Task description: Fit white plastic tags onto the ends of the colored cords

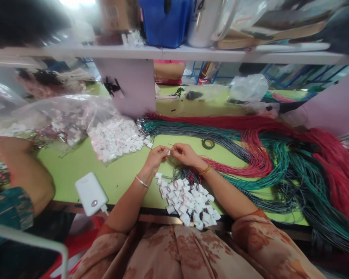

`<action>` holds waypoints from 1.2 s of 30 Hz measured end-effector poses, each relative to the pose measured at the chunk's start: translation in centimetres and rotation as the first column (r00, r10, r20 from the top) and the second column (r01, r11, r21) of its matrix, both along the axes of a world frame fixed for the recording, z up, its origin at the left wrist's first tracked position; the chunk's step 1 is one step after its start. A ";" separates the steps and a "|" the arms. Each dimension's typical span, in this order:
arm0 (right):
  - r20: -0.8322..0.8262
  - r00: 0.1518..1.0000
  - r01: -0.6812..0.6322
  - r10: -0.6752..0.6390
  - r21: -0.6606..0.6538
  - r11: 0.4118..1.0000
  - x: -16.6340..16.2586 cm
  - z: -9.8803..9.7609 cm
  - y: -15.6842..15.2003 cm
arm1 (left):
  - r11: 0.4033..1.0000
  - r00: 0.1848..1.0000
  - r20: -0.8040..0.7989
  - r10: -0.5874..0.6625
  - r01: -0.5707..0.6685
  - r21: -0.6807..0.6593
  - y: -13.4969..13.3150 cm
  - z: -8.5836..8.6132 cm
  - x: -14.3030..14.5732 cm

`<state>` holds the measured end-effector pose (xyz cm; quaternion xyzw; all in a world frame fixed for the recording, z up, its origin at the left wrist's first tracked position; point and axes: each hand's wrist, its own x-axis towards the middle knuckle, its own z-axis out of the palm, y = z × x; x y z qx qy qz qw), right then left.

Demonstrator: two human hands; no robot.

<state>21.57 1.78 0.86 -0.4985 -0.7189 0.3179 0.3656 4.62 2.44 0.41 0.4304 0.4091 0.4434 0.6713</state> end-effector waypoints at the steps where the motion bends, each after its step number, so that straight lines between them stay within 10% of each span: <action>1: -0.004 1.000 -0.018 0.018 -0.023 1.000 0.3 0.4 0.4 | 0.997 0.997 -0.037 -0.065 0.067 0.043 -0.2 0.5 -0.3; 3: 0.057 0.998 -0.026 0.029 -0.048 0.999 0.4 1.1 1.1 | 0.935 0.936 -0.161 -0.314 0.334 0.119 -0.8 1.7 -1.0; 8: 0.500 0.858 -0.051 0.120 -0.148 0.988 -2.7 0.2 1.4 | 0.492 0.432 -0.545 -0.719 0.870 0.040 -1.3 3.6 -2.4; 10: 0.599 0.795 -0.021 0.100 -0.137 0.990 -4.2 -0.9 1.0 | 0.561 0.466 -0.660 -0.589 0.824 0.082 -0.8 3.4 -2.9; 12: 0.632 0.772 -0.004 0.057 -0.085 0.996 -5.0 -1.7 0.6 | 0.772 0.573 -0.785 -0.235 0.601 0.207 0.2 2.5 -3.6; 15: 0.556 0.831 0.013 -0.002 -0.017 1.000 -4.7 -2.1 0.3 | 0.854 0.400 -0.832 0.384 0.187 0.485 1.9 0.6 -4.3; 20: 0.103 0.994 0.037 -0.031 -0.060 0.998 -3.2 -2.4 0.6 | 0.854 0.192 -0.888 0.418 0.251 0.456 3.5 -2.1 -4.3; 24: -0.146 0.989 -0.016 -0.002 -0.127 0.992 -2.9 -2.9 0.7 | 0.845 0.294 -0.848 0.440 0.185 0.502 3.8 -2.1 -4.5; 27: -0.210 0.977 0.009 -0.034 -0.120 0.993 -2.9 -2.9 0.5 | 0.832 0.530 -0.693 0.488 -0.042 0.553 3.7 -1.5 -4.9; 31: -0.252 0.964 0.057 -0.081 -0.100 0.993 -3.0 -2.4 0.4 | 0.981 0.926 -0.339 0.166 -0.119 0.155 3.2 -0.9 -4.3; 36: -0.269 0.958 0.063 -0.101 -0.146 0.987 -2.9 -1.7 0.2 | 0.994 0.997 0.055 -0.060 0.064 -0.089 2.4 -0.9 -2.9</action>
